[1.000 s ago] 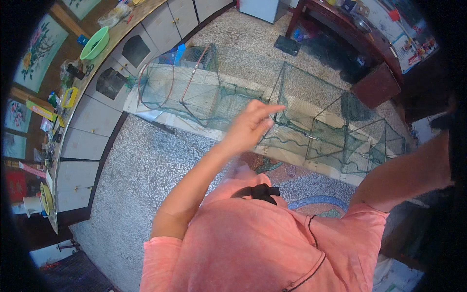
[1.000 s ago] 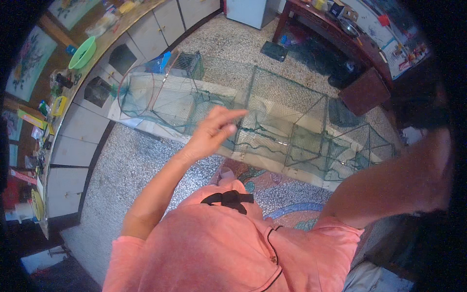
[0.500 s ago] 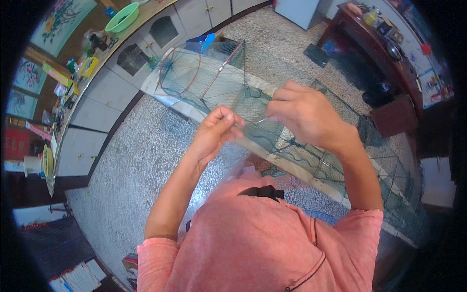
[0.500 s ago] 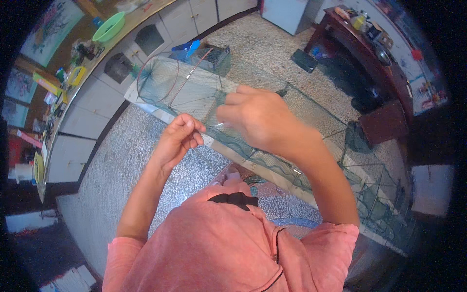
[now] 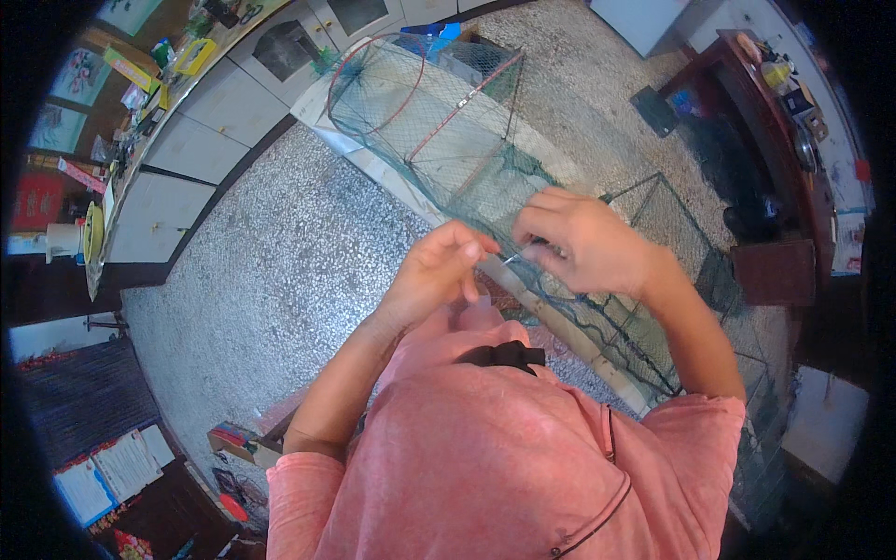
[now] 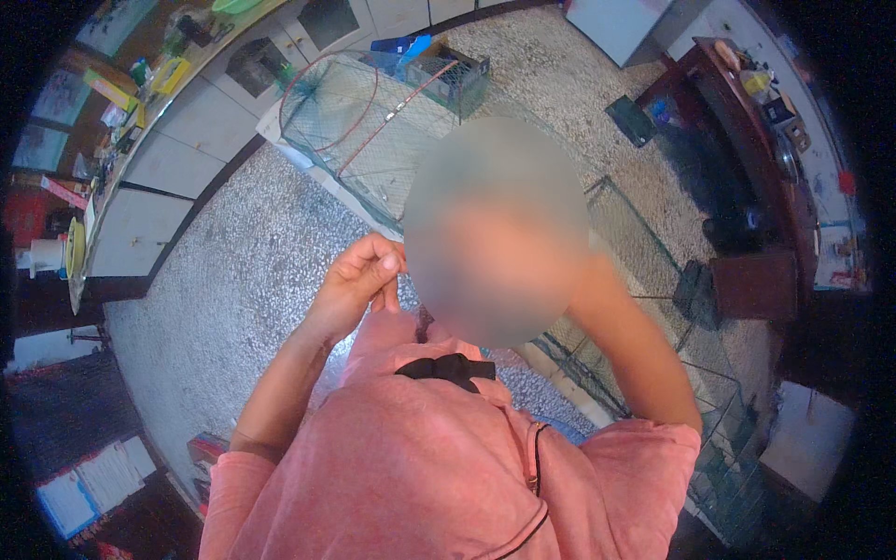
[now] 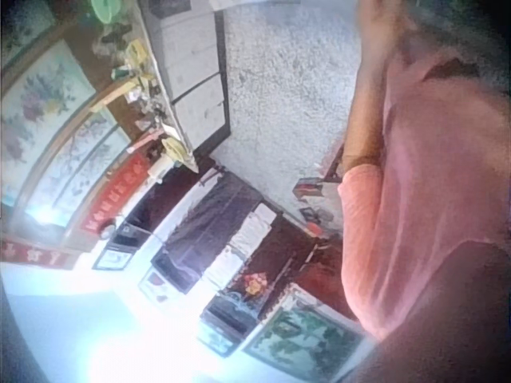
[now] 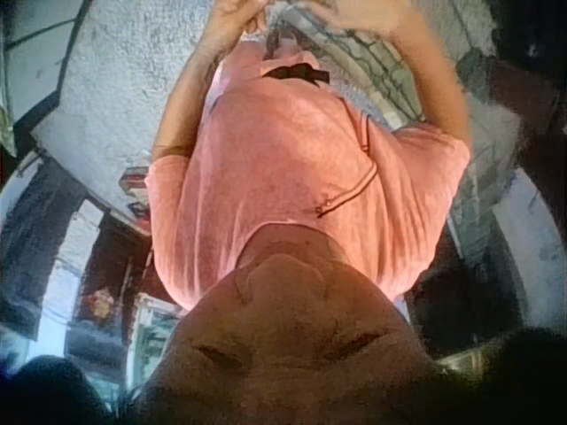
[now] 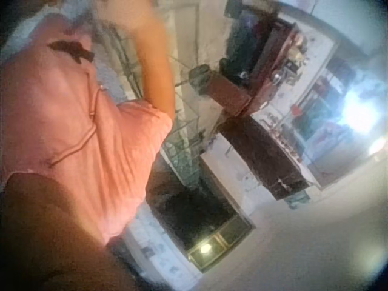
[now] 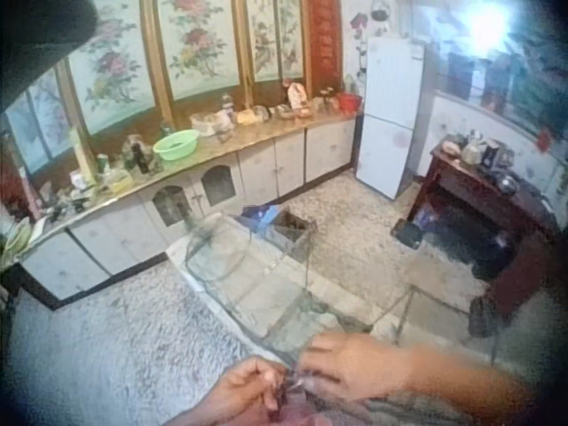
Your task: The person repairs a long green mesh fishing net using a black netting needle and string by threading and tying knots through the mesh.
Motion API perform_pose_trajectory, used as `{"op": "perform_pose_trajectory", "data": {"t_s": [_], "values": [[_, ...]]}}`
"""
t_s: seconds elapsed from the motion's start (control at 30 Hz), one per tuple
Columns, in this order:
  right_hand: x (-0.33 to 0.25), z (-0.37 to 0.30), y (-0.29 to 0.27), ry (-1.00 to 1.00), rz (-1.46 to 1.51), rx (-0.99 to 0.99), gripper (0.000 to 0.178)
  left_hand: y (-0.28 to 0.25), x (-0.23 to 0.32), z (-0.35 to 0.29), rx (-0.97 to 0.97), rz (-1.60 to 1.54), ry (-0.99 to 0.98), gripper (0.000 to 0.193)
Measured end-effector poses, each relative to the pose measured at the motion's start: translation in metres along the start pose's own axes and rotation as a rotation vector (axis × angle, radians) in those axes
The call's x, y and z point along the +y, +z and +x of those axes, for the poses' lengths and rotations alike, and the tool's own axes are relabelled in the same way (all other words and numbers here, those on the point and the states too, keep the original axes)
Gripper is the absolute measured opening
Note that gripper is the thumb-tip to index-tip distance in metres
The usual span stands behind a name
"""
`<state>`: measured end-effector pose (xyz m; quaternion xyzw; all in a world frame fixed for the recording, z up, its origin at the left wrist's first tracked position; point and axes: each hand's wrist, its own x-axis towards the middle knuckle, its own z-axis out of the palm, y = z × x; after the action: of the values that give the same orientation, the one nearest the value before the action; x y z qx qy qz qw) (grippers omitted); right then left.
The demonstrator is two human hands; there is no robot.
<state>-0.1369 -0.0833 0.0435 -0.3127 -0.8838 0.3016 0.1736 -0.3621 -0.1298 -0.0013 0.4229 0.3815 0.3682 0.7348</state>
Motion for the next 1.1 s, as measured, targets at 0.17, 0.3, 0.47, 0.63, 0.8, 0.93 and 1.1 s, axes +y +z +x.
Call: {"op": "perform_pose_trajectory", "data": {"t_s": [0.17, 0.3, 0.47, 0.63, 0.8, 0.93, 1.1], "values": [[-0.004, 0.003, 0.019, -0.101, -0.081, -0.023, 0.013, -0.012, -0.02, 0.0, 0.111, 0.036, -0.109, 0.012], [-0.057, 0.024, 0.028, -0.275, -0.047, 0.07, 0.007, -0.014, -0.04, 0.002, -0.01, -0.147, -0.096, 0.02], [-0.104, 0.034, 0.007, -0.004, 0.595, 0.211, 0.013, -0.004, -0.003, -0.003, -0.309, 0.438, 0.326, 0.021], [-0.105, 0.04, -0.069, -0.148, 1.038, 0.625, 0.016, -0.021, 0.022, 0.005, -0.247, 0.23, 0.466, 0.02], [-0.064, 0.057, -0.039, 0.204, -0.092, 0.619, 0.004, -0.043, 0.007, 0.021, -0.314, 0.013, 0.224, 0.022], [-0.025, 0.056, 0.001, 0.294, -0.39, 0.313, 0.009, -0.071, 0.02, -0.001, -0.257, 0.129, 0.207, 0.017], [-0.023, 0.046, 0.012, 0.307, -0.579, 0.493, 0.021, -0.118, 0.066, -0.051, -0.18, 0.13, 0.255, 0.018]]}}
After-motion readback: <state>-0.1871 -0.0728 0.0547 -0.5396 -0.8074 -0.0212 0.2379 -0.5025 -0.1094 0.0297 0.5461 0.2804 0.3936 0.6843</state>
